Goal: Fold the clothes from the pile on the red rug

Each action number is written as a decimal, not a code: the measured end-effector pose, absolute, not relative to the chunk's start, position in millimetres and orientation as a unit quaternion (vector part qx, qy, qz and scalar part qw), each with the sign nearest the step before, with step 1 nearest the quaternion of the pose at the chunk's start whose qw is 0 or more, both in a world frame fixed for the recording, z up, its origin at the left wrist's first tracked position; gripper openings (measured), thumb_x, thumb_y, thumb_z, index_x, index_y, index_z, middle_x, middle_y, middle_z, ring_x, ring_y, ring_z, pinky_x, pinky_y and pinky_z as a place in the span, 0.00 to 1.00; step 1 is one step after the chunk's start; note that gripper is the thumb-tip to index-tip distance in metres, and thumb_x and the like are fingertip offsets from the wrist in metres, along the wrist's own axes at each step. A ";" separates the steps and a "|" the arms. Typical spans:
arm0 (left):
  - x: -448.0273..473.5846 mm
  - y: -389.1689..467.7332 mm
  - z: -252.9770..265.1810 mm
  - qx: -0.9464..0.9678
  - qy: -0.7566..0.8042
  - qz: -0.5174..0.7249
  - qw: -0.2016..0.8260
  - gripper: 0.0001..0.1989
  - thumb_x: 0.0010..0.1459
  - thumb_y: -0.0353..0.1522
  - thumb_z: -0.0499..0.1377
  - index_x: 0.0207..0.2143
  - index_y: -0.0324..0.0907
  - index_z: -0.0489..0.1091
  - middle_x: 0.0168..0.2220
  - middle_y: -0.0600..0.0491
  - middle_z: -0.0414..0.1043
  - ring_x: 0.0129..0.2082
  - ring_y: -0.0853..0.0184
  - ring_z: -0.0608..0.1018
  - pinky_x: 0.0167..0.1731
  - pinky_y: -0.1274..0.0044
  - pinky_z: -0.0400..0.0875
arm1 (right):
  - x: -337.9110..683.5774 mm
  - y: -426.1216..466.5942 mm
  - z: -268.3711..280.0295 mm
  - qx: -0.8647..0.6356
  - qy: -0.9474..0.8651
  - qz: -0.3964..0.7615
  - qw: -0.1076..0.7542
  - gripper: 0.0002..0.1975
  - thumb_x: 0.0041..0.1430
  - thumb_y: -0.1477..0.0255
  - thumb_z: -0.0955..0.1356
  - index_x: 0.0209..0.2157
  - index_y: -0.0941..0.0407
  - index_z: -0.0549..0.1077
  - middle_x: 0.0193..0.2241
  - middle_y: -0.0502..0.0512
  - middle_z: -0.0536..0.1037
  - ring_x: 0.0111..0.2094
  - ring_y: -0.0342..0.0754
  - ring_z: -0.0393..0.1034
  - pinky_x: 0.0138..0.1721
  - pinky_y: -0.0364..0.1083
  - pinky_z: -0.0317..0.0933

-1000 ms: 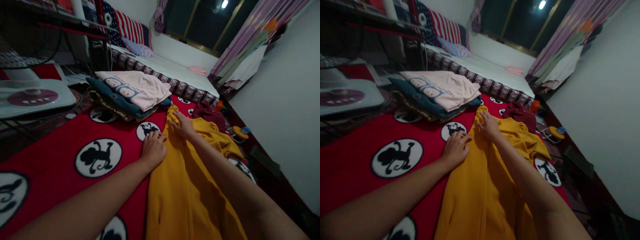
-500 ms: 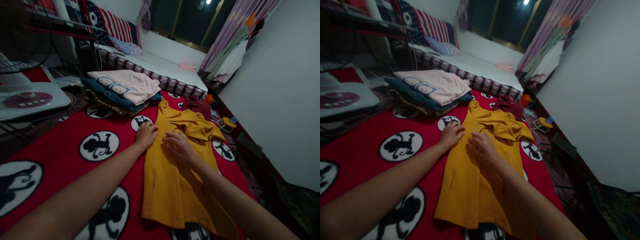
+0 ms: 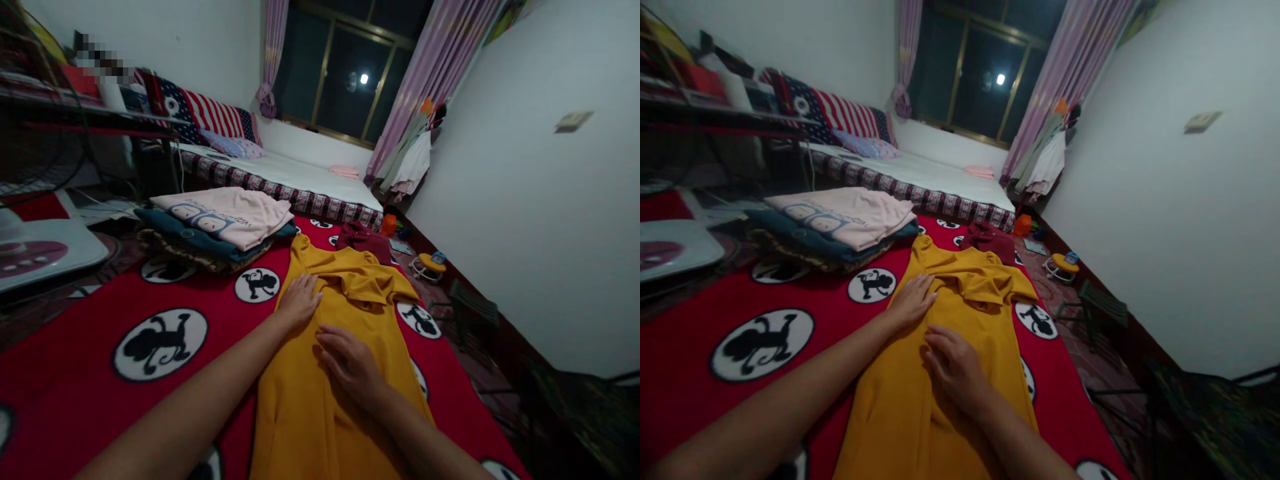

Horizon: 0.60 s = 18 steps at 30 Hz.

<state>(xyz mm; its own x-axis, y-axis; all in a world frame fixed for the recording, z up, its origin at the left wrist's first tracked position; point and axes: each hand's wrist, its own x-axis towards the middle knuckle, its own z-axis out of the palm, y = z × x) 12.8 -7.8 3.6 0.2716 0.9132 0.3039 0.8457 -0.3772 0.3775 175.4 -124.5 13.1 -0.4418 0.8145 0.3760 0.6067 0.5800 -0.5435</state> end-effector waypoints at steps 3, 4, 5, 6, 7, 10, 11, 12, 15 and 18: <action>13.1 -8.0 -9.6 0.799 0.557 0.224 0.027 0.27 0.65 0.42 0.47 0.62 0.41 0.58 0.65 0.42 0.55 0.66 0.55 0.56 0.63 0.60 0.50 | 209.5 -95.9 25.4 -0.522 -0.775 0.066 0.350 0.15 0.60 0.69 0.63 0.48 0.51 0.71 0.52 0.58 0.72 0.51 0.52 0.68 0.51 0.51 0.64; 12.6 -8.8 -12.3 0.799 0.558 0.226 0.019 0.27 0.64 0.43 0.47 0.62 0.42 0.58 0.65 0.43 0.55 0.66 0.55 0.56 0.63 0.60 0.50 | 223.3 -83.8 30.1 -0.560 -0.749 0.029 0.354 0.16 0.59 0.69 0.64 0.49 0.53 0.70 0.52 0.60 0.71 0.51 0.53 0.68 0.51 0.52 0.63; 12.2 -9.5 -13.8 0.798 0.557 0.228 0.015 0.27 0.64 0.43 0.47 0.62 0.43 0.58 0.65 0.44 0.56 0.65 0.56 0.57 0.62 0.60 0.51 | 236.9 -71.5 34.4 -0.601 -0.716 -0.002 0.354 0.17 0.58 0.68 0.64 0.50 0.55 0.69 0.51 0.62 0.71 0.51 0.54 0.67 0.51 0.53 0.62; 11.9 -10.2 -14.3 0.799 0.556 0.228 0.013 0.27 0.64 0.44 0.47 0.62 0.44 0.59 0.65 0.44 0.56 0.65 0.56 0.57 0.62 0.61 0.51 | 249.5 -59.7 37.9 -0.643 -0.680 -0.022 0.351 0.18 0.58 0.66 0.64 0.49 0.57 0.69 0.49 0.63 0.72 0.49 0.55 0.68 0.49 0.52 0.62; 11.8 -10.6 -13.8 0.799 0.557 0.229 0.011 0.27 0.64 0.44 0.47 0.62 0.45 0.59 0.65 0.45 0.56 0.65 0.56 0.57 0.62 0.61 0.51 | 260.0 -49.1 40.4 -0.683 -0.646 -0.036 0.341 0.20 0.58 0.64 0.64 0.49 0.59 0.69 0.46 0.64 0.73 0.47 0.55 0.68 0.48 0.52 0.62; 12.0 -11.5 -9.6 0.798 0.559 0.225 0.010 0.26 0.64 0.43 0.47 0.62 0.45 0.59 0.64 0.46 0.56 0.65 0.57 0.58 0.62 0.62 0.51 | 275.7 -27.3 41.6 -0.748 -0.600 -0.045 0.279 0.22 0.57 0.58 0.64 0.45 0.60 0.71 0.41 0.63 0.74 0.43 0.55 0.69 0.45 0.50 0.62; 12.1 -11.9 -8.1 0.798 0.560 0.222 0.013 0.27 0.64 0.43 0.47 0.62 0.44 0.59 0.65 0.46 0.56 0.65 0.57 0.57 0.62 0.62 0.51 | 276.1 -23.3 40.8 -0.751 -0.609 -0.041 0.253 0.20 0.56 0.58 0.65 0.42 0.59 0.73 0.40 0.62 0.74 0.42 0.54 0.69 0.43 0.49 0.61; 12.0 -12.2 -6.7 0.799 0.559 0.219 0.017 0.27 0.64 0.43 0.47 0.63 0.44 0.58 0.65 0.45 0.56 0.65 0.56 0.57 0.62 0.62 0.51 | 275.2 -20.3 40.2 -0.747 -0.624 -0.033 0.226 0.16 0.54 0.60 0.66 0.37 0.58 0.74 0.38 0.61 0.75 0.41 0.53 0.70 0.42 0.48 0.61; 11.5 -13.1 -4.5 0.802 0.559 0.209 0.029 0.27 0.65 0.42 0.47 0.63 0.41 0.58 0.65 0.44 0.54 0.66 0.56 0.56 0.63 0.62 0.50 | 274.8 -12.8 45.7 -0.742 -0.636 0.014 0.212 0.08 0.50 0.67 0.67 0.23 0.56 0.73 0.28 0.55 0.76 0.34 0.51 0.71 0.35 0.45 0.60; 11.1 -13.2 -4.8 0.802 0.559 0.207 0.033 0.27 0.65 0.42 0.47 0.63 0.41 0.58 0.65 0.44 0.54 0.66 0.56 0.56 0.63 0.62 0.50 | 290.1 -3.8 66.3 -0.745 -0.558 0.044 0.363 0.10 0.51 0.68 0.64 0.23 0.57 0.72 0.22 0.53 0.75 0.29 0.50 0.71 0.30 0.45 0.61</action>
